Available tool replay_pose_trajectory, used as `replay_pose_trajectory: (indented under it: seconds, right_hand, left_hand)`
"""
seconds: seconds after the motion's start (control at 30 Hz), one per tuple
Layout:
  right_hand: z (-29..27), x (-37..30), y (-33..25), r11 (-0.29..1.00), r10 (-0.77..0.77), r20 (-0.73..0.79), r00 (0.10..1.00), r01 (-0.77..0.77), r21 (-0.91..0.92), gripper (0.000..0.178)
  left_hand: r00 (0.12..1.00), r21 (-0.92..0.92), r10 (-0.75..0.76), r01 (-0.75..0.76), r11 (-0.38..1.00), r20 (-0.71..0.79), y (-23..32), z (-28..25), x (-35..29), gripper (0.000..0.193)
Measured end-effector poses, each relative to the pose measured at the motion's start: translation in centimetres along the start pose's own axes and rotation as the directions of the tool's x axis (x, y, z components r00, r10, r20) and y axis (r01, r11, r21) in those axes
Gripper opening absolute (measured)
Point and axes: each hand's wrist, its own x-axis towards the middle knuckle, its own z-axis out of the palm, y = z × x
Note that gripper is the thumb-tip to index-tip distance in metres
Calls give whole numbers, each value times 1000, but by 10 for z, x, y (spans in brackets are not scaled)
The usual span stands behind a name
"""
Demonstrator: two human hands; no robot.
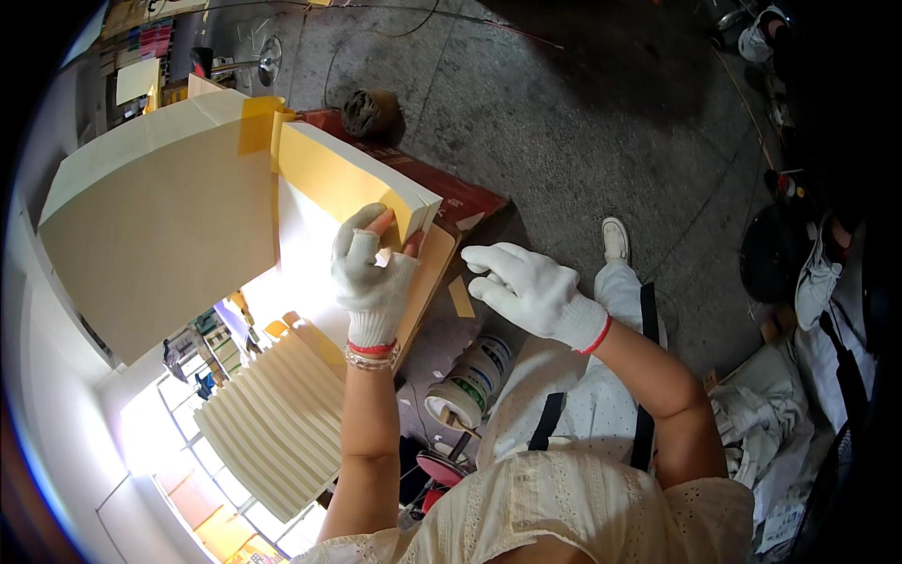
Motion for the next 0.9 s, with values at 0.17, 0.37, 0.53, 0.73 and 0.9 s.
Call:
replay_pose_trajectory:
  seconds: [0.17, 0.37, 0.53, 0.73, 0.9]
  right_hand:
    - [-2, -1, -2, 1000, 18, 6, 1000, -18, -18, 37]
    - [-3, 0, -1, 999, 20, 10, 1000, -20, -33, 38]
    - [-3, -1, -1, 999, 0, -8, 1000, 0, -41, 37]
    - [-4, -2, -3, 999, -6, 7, 1000, 6, -52, 39]
    - [1, 13, -22, 969, -60, 33, 998, 50, 241, 48]
  left_hand:
    - [995, 14, 95, -94, 995, -22, -9, 1, -2, 42]
    - [999, -60, 40, -41, 997, -11, -10, 1, -3, 42]
    - [999, -82, 51, -51, 995, -1, -12, 0, -2, 40]
    - [999, -92, 34, -30, 995, 40, -15, -2, -5, 38]
    - [1000, 68, 5, -5, 998, -4, -10, -10, -8, 36]
